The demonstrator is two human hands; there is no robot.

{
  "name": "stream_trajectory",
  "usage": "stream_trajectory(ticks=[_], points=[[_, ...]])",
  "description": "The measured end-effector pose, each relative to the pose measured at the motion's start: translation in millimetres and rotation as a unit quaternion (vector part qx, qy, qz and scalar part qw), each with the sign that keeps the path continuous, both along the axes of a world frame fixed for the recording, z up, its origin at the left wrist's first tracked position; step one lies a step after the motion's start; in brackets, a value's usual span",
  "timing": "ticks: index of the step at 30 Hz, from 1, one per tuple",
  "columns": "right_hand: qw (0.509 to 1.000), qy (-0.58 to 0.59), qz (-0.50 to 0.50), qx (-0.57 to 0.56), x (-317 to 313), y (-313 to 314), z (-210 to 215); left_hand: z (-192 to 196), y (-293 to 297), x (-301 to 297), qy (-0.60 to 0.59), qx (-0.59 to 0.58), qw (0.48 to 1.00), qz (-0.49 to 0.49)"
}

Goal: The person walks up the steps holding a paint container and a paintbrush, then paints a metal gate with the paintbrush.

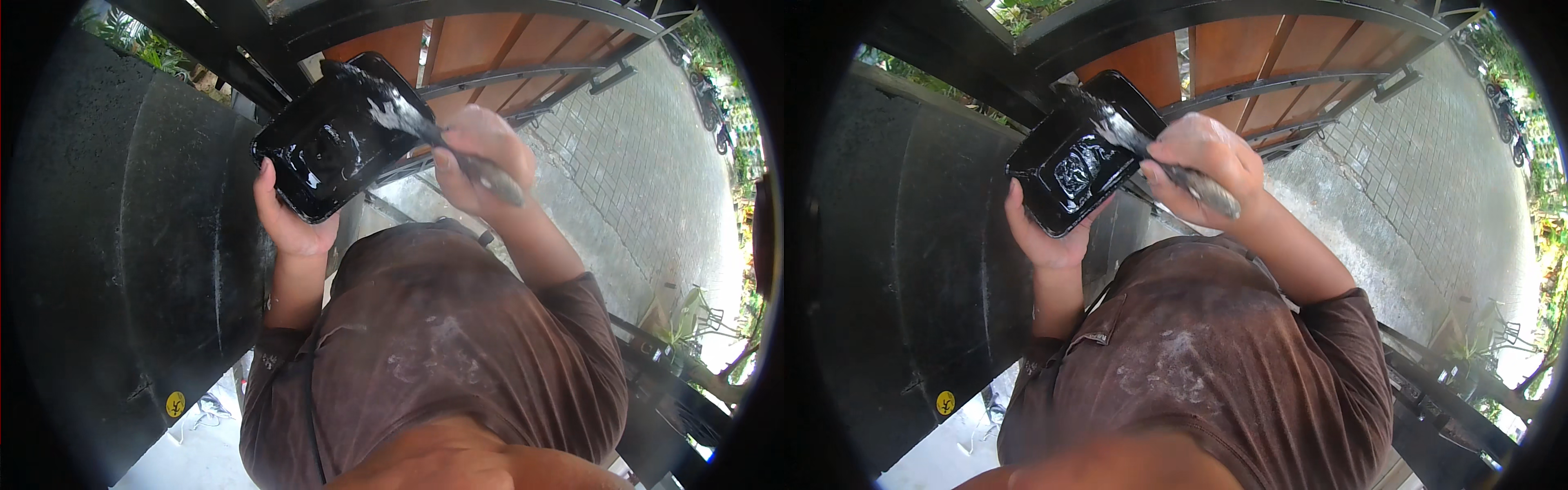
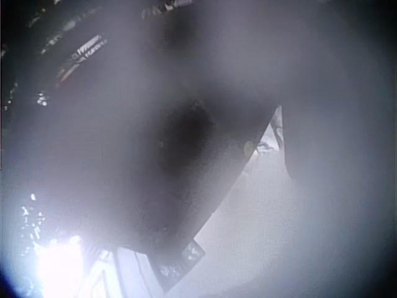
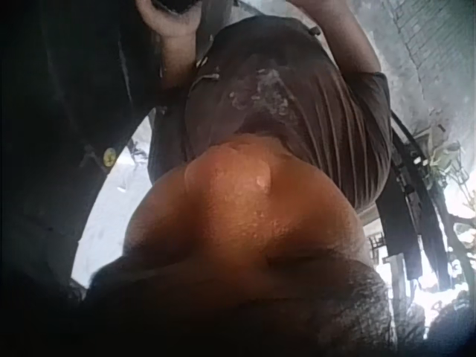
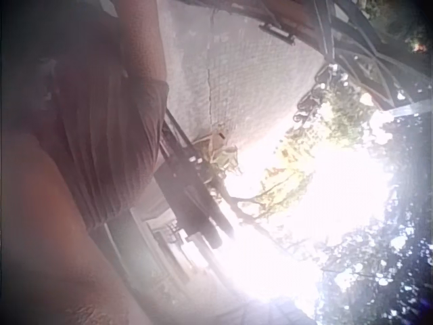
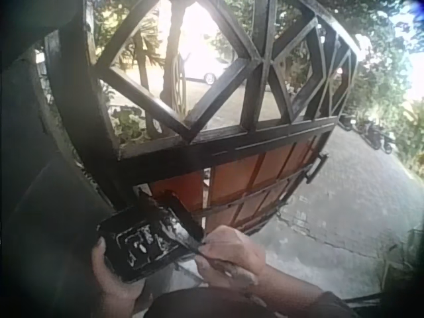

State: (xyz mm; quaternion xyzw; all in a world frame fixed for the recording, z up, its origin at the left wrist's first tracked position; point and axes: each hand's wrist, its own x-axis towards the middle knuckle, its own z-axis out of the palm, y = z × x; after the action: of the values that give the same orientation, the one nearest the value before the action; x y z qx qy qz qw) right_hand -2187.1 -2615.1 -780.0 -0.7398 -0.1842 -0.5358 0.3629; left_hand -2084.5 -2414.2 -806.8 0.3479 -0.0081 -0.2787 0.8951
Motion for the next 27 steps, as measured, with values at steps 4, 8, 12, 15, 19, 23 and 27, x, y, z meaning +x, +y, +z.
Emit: stream_trajectory(ticks=[4, 8, 12, 15, 19, 23, 27], points=[[0.998, 0.02, -0.006, 0.055, 21, 0, 3, 3, 4, 7, -0.033, 0.003, 0.999, 0.002], [0.996, 0.022, 0.013, 0.089, 40, -1, 4, 8, 5, 15, -0.025, -0.017, 1.0, 0.01], [0.996, 0.014, 0.014, 0.085, 52, -1, 7, 7, 6, 20, -0.025, -0.019, 0.999, 0.024], [0.994, 0.038, 0.017, 0.1, 58, -4, 4, -1, 8, 26, -0.035, -0.022, 0.999, 0.012], [0.982, 0.068, 0.038, 0.174, 59, -6, -1, -8, 9, 30, -0.039, -0.016, 0.999, 0.01], [0.947, 0.082, 0.124, 0.285, 54, -4, 1, -8, 7, 30, -0.025, -0.015, 1.0, 0.008], [0.942, 0.058, 0.139, 0.298, 53, -8, 7, -10, 6, 29, -0.026, -0.018, 0.999, -0.005]])
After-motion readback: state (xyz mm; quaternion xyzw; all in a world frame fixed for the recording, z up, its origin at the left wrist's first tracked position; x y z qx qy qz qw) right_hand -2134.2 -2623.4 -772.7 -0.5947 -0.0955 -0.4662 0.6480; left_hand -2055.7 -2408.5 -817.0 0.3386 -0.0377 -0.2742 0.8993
